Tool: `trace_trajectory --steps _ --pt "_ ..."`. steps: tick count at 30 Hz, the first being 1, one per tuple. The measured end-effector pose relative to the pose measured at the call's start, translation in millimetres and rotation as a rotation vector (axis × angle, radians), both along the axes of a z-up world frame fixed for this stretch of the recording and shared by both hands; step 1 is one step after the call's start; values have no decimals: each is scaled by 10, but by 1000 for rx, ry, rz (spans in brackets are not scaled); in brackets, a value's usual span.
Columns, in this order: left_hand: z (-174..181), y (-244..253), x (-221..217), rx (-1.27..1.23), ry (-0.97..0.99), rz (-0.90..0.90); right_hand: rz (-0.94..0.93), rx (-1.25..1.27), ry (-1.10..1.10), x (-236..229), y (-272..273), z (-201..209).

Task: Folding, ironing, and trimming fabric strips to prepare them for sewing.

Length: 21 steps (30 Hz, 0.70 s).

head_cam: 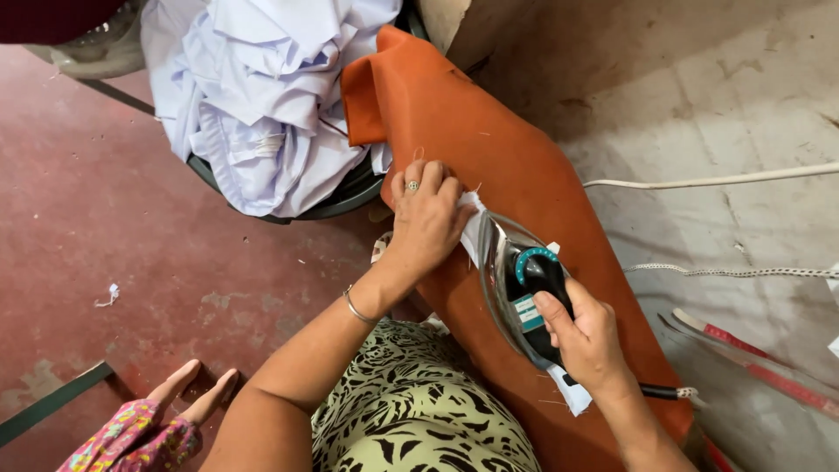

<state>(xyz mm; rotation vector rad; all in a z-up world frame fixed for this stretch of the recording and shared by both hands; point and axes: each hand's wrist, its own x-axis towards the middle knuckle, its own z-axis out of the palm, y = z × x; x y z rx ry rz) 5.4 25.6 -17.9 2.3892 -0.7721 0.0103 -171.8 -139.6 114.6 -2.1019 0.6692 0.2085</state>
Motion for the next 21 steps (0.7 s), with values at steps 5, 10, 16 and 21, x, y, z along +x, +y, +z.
trace_trajectory --steps 5,10,16,21 --pt "71 -78 -18 -39 65 26 26 -23 26 137 83 122" --pt "227 -61 -3 16 -9 -36 116 -70 190 22 2 19" --pt "343 69 46 -92 -133 -28 124 -66 233 391 134 134" --pt "157 322 85 -200 -28 62 187 -88 235 829 265 179"
